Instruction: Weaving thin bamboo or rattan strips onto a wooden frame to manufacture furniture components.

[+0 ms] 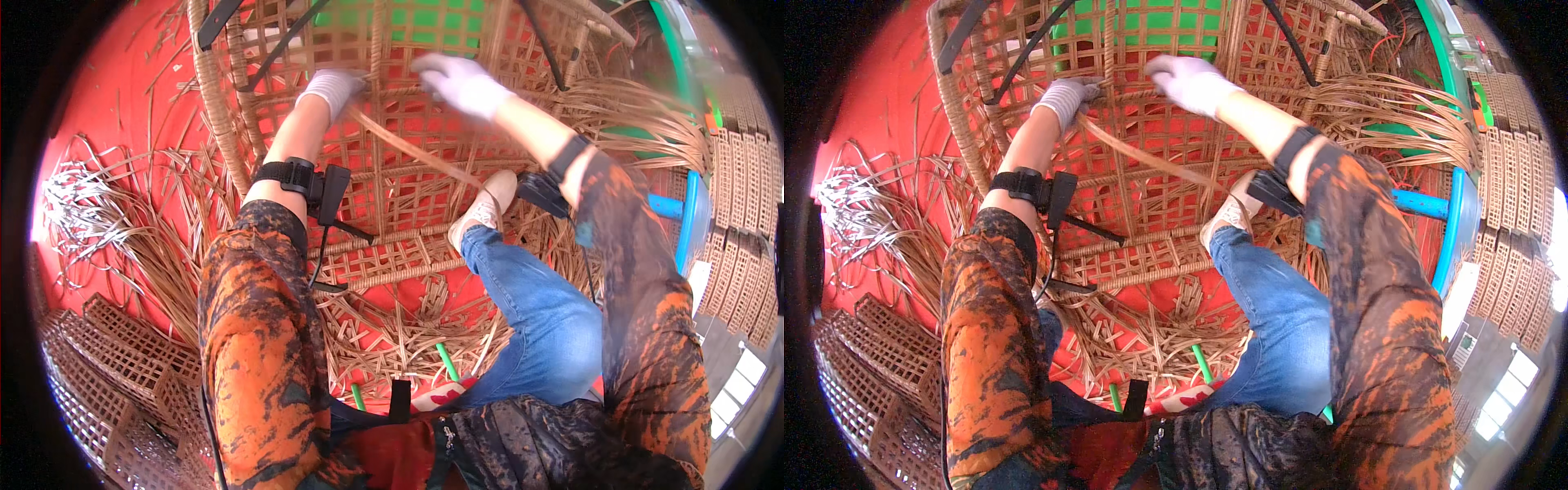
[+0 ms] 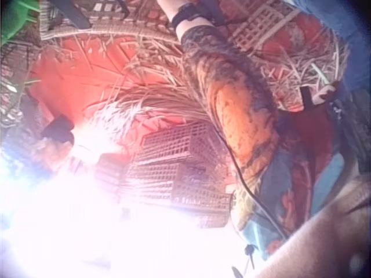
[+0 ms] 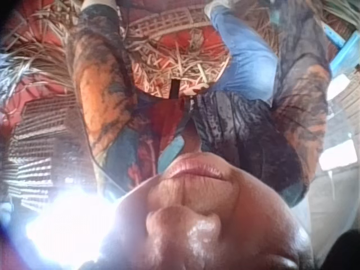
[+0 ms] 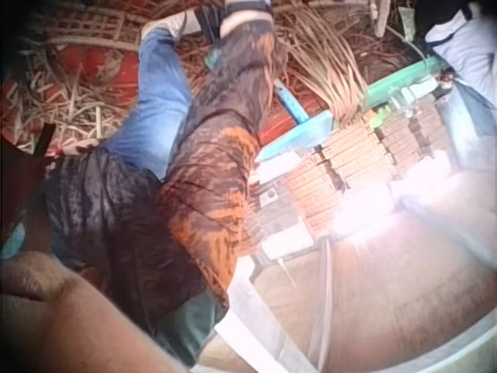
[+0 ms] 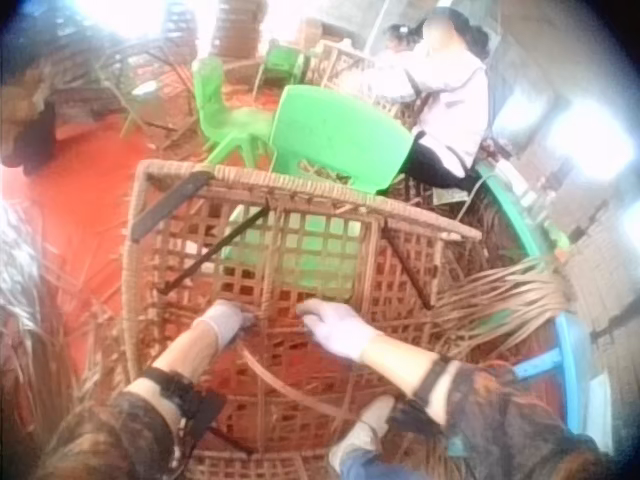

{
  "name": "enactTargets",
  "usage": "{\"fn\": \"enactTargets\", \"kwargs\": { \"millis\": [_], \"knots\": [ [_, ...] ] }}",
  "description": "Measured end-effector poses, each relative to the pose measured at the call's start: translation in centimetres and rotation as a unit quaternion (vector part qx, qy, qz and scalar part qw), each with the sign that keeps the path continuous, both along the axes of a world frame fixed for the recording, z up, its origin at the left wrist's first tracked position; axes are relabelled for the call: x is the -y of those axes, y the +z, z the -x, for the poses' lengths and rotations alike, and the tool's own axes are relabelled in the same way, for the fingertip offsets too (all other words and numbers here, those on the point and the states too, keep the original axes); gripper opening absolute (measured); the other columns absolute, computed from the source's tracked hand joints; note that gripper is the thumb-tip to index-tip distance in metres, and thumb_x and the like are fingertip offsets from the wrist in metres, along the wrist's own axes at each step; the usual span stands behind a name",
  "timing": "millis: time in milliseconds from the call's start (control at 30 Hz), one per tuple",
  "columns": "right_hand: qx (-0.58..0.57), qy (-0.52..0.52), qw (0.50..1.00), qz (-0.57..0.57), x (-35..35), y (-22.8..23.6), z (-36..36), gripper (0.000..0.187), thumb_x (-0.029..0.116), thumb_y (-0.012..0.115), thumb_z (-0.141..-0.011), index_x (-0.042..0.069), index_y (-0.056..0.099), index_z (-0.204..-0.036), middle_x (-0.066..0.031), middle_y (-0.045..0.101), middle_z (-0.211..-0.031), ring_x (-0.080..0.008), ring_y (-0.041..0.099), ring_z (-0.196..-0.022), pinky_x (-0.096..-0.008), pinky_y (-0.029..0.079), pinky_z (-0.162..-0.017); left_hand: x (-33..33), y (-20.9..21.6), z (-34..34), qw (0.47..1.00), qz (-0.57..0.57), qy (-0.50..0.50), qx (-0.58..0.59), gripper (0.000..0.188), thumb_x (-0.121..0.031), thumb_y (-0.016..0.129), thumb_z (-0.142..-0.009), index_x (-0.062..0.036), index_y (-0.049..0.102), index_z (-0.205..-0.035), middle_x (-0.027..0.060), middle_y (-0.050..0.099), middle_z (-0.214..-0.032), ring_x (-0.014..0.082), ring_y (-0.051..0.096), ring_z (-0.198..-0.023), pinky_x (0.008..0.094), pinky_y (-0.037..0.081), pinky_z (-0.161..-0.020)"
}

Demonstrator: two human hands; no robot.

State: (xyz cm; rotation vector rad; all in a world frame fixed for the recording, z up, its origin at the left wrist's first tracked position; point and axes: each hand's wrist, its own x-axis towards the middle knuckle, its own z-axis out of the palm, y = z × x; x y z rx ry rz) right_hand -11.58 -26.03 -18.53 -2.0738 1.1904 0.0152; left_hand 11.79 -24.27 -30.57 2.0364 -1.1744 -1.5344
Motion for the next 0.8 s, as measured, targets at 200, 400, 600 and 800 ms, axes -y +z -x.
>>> {"fn": "enactTargets", "kwargs": {
  "millis": [200,400,600,800],
  "knots": [
    [0.030,-0.037,0.993,-0.107,0.8,-2.1,-4.5,0.028,0.017,0.052,-0.087,0.011,0.063,-0.112,-0.0052,0.062,-0.075,-0.0144,0.053,-0.055,-0.0303,0.045,-0.053,-0.4,7.3,2.5,0.972,-0.014,-0.165,0.170,0.037,-0.043,0.062,-0.083,-0.0115,0.067,-0.101,0.0047,0.059,-0.067,0.0167,0.052,-0.057,0.0347,0.045,-0.053],
    [0.075,0.006,0.967,-0.244,3.2,-3.1,-4.9,0.034,0.017,0.055,-0.085,0.013,0.059,-0.118,-0.0003,0.058,-0.072,-0.0071,0.044,-0.050,-0.0231,0.037,-0.045,0.5,5.2,1.7,0.971,-0.091,-0.160,0.153,0.054,-0.054,0.051,-0.084,-0.0096,0.063,-0.112,0.0110,0.065,-0.103,0.0239,0.062,-0.095,0.0377,0.047,-0.086],
    [-0.011,0.057,0.988,-0.144,3.5,-4.6,-5.6,0.037,0.020,0.055,-0.087,0.010,0.053,-0.123,-0.0084,0.063,-0.080,-0.0165,0.054,-0.058,-0.0303,0.045,-0.052,0.2,4.5,2.1,0.983,-0.055,-0.109,0.135,0.048,-0.049,0.052,-0.085,-0.0082,0.066,-0.106,0.0110,0.066,-0.099,0.0247,0.063,-0.091,0.0377,0.049,-0.083],
    [-0.094,0.163,0.982,0.022,4.0,-4.0,-5.4,0.039,0.033,0.053,-0.087,0.010,0.057,-0.119,-0.0167,0.064,-0.105,-0.0308,0.060,-0.096,-0.0394,0.046,-0.085,-0.7,4.9,1.7,0.993,-0.100,-0.021,0.051,0.042,-0.041,0.048,-0.089,-0.0074,0.064,-0.107,0.0099,0.068,-0.093,0.0254,0.064,-0.077,0.0371,0.050,-0.076]
  ]
}}
